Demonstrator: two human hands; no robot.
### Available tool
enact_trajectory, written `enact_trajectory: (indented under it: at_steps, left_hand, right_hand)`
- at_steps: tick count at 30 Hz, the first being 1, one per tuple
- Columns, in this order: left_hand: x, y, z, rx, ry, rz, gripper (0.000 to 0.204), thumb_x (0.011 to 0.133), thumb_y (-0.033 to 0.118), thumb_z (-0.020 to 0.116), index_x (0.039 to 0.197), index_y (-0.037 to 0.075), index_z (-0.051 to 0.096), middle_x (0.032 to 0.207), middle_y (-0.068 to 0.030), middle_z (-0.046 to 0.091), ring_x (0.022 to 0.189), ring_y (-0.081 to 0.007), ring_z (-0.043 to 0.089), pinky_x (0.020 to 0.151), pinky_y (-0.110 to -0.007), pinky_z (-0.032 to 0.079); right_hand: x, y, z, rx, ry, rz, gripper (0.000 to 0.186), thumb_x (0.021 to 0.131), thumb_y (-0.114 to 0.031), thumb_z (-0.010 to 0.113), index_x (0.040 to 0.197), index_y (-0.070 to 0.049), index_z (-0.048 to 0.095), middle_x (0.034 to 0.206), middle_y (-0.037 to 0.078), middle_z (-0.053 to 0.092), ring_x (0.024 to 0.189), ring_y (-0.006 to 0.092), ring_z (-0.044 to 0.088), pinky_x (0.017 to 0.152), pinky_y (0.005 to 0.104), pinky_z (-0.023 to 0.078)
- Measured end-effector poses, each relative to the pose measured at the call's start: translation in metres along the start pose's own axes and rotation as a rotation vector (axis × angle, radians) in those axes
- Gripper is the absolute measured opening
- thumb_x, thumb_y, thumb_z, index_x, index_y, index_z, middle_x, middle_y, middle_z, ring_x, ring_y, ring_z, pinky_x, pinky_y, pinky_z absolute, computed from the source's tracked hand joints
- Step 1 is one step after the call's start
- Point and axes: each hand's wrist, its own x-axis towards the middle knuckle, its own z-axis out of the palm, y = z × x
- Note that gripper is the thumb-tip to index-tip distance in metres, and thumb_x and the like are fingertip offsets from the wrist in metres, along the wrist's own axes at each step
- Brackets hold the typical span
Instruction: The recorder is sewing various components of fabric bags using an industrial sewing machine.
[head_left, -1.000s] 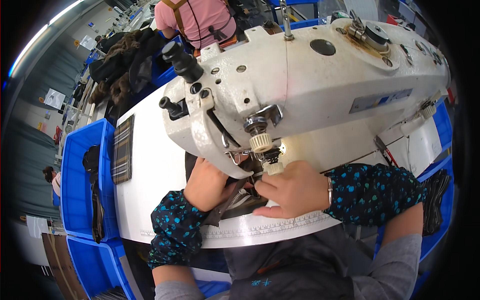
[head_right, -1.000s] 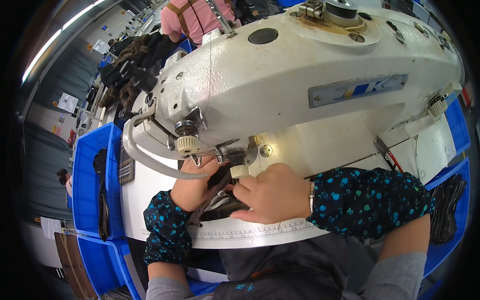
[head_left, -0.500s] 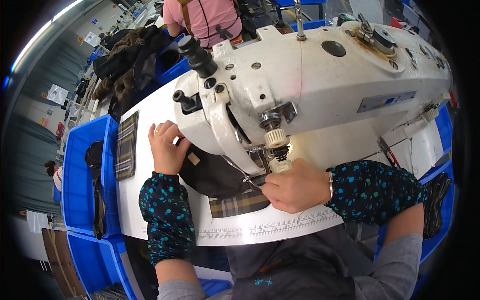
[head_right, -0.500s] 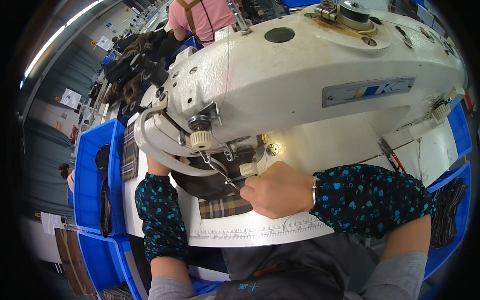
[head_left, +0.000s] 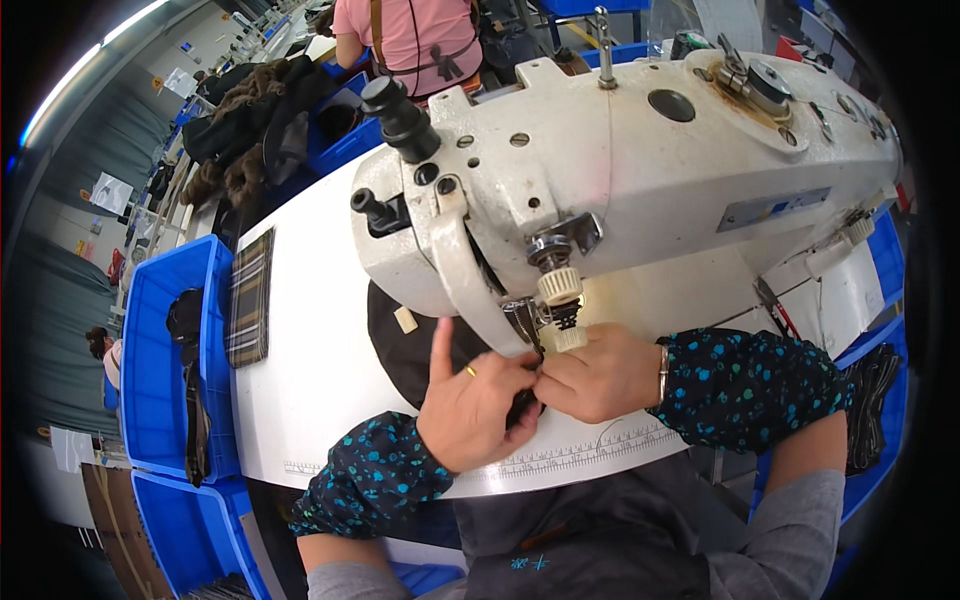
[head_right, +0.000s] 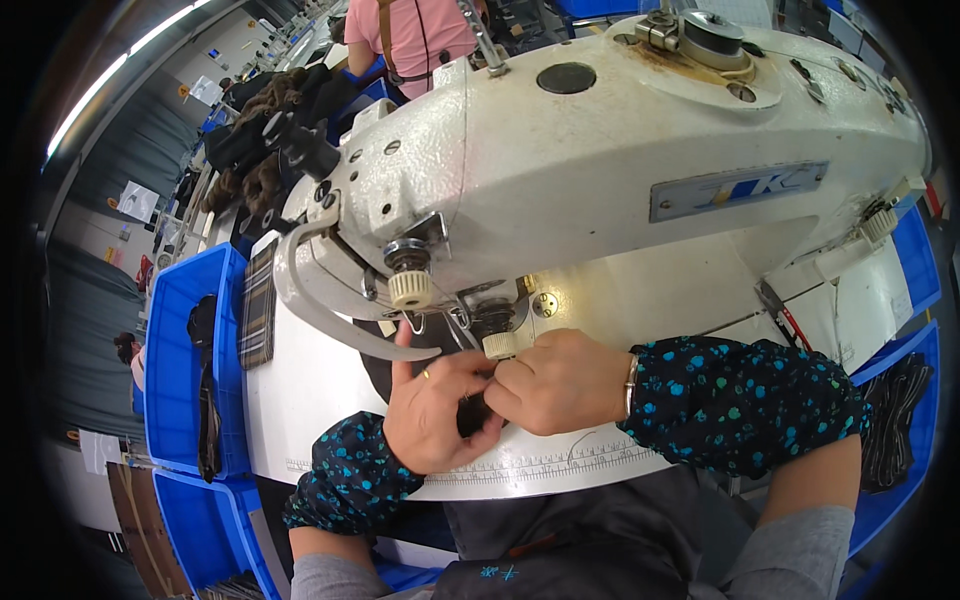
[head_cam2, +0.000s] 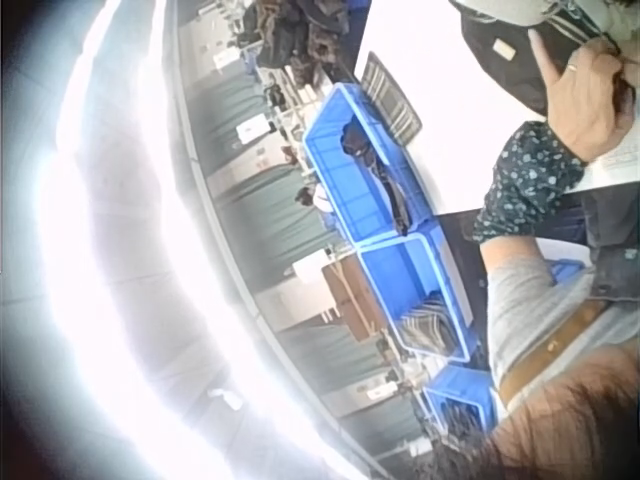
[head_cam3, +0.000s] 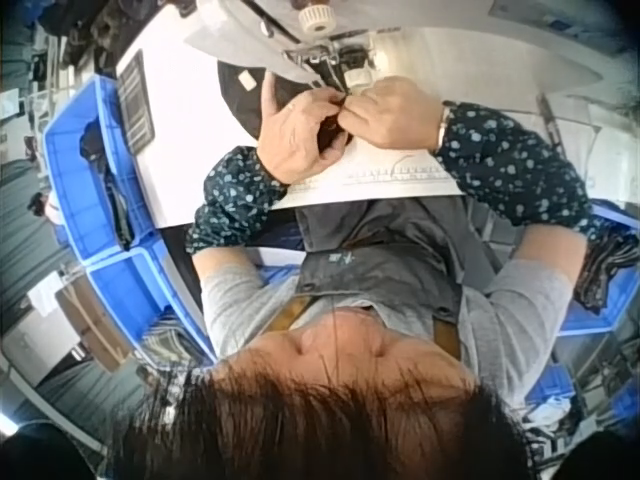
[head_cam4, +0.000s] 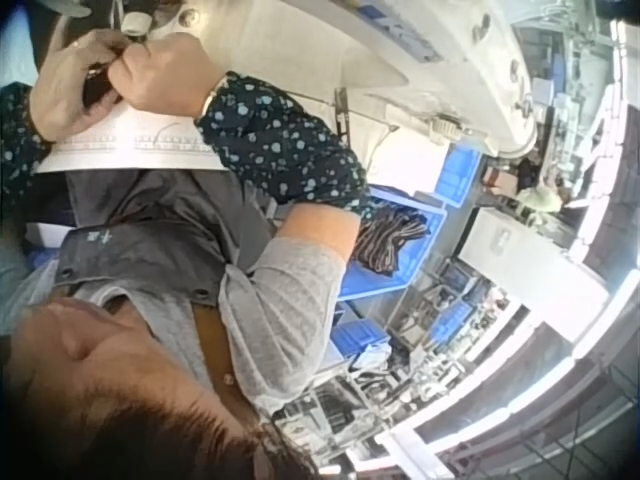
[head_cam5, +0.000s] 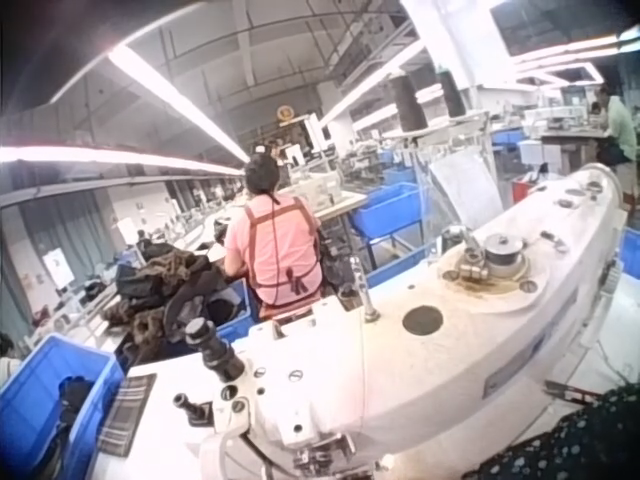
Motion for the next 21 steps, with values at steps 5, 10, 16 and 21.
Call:
enact_trajectory:
  at_steps: [5, 10, 16, 21]
  left_hand:
    - [0.002, -0.016, -0.007, 0.412, -0.202, -0.156, 0.033, 0.080, 0.010, 0.065, 0.112, 0.017, 0.065, 0.107, 0.0060, 0.064, 0.108, -0.0176, 0.060, 0.114, -0.078, 0.009]
    - [0.005, -0.014, -0.012, 0.473, 0.045, -0.033, 0.022, 0.077, 0.013, 0.068, 0.098, 0.018, 0.071, 0.088, 0.0073, 0.061, 0.098, -0.0145, 0.059, 0.113, -0.073, 0.018]
    - [-0.010, 0.013, -0.013, 0.408, 0.053, 0.017, 0.020, 0.072, 0.019, 0.075, 0.092, 0.015, 0.073, 0.078, 0.0060, 0.058, 0.092, -0.0129, 0.059, 0.112, -0.073, 0.021]
    - [-0.015, 0.019, -0.003, 0.526, 0.142, 0.102, 0.016, 0.071, 0.014, 0.082, 0.086, 0.015, 0.076, 0.076, 0.0065, 0.057, 0.086, -0.0135, 0.062, 0.114, -0.071, 0.019]
  right_hand:
    - [0.001, 0.001, -0.002, -0.131, 0.027, 0.083, 0.013, 0.073, -0.017, 0.067, 0.076, -0.012, 0.056, 0.066, 0.000, 0.049, 0.053, 0.0138, 0.056, 0.049, 0.0291, 0.045]
    - [0.001, 0.004, 0.000, -0.119, 0.006, 0.156, 0.011, 0.074, -0.016, 0.067, 0.078, -0.012, 0.057, 0.061, 0.000, 0.047, 0.052, 0.0152, 0.056, 0.047, 0.0306, 0.045]
    - [-0.001, 0.009, 0.006, -0.033, -0.100, 0.163, 0.010, 0.076, -0.016, 0.066, 0.082, -0.011, 0.060, 0.057, 0.002, 0.051, 0.052, 0.0185, 0.059, 0.046, 0.0340, 0.045]
    - [-0.003, 0.007, 0.011, -0.049, -0.057, 0.157, 0.009, 0.076, -0.017, 0.066, 0.078, -0.012, 0.058, 0.056, 0.002, 0.051, 0.053, 0.0198, 0.060, 0.047, 0.0349, 0.045]
